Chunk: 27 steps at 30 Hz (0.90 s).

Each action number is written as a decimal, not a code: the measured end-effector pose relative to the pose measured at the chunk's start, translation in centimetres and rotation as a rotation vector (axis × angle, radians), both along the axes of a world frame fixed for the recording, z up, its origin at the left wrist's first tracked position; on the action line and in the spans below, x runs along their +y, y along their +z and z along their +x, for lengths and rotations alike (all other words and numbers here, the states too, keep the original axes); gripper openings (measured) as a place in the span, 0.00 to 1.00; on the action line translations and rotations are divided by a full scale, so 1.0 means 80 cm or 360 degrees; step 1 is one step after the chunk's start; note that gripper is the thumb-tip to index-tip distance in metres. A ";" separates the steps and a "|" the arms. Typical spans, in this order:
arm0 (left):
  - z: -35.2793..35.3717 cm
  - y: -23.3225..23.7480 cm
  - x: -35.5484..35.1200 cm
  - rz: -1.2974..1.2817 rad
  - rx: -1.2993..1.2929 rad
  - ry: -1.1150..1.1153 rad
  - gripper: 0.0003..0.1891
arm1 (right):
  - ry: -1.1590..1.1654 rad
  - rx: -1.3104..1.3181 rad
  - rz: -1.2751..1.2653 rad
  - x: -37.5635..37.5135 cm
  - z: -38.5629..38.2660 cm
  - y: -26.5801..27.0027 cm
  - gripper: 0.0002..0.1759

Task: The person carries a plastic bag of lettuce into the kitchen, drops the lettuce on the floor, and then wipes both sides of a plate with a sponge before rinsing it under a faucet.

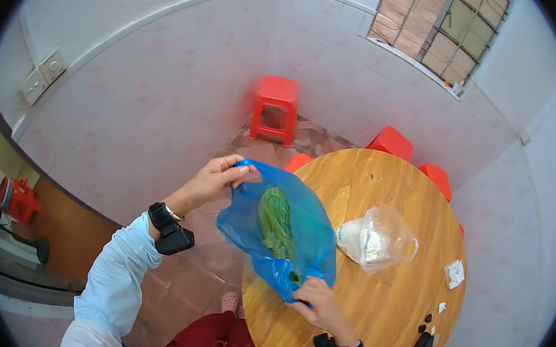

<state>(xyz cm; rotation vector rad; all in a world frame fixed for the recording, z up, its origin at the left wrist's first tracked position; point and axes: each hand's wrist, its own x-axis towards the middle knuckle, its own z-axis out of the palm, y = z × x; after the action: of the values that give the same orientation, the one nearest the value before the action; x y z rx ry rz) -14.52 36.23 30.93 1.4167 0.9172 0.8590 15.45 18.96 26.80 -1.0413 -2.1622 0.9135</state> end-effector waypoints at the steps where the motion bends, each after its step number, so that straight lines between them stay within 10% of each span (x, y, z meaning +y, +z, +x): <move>1: -0.005 0.011 -0.008 -0.0020 -0.0138 0.0066 0.12 | 0.0022 0.0023 0.0007 -0.005 0.001 0.011 0.06; 14: -0.199 0.113 -0.226 -0.0335 -0.0776 0.0552 0.19 | 0.0565 -0.0173 0.0159 0.006 -0.081 0.057 0.09; 27: -0.520 0.097 -0.518 -0.0289 -0.0827 0.1138 0.25 | 0.1827 -0.0180 0.0240 -0.068 -0.596 0.033 0.10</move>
<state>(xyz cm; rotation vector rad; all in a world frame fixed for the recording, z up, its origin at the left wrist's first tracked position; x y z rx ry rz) -56.12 -5.18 38.65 0.6316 1.0628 1.5412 -32.20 13.53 29.41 0.3528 -2.8412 1.1069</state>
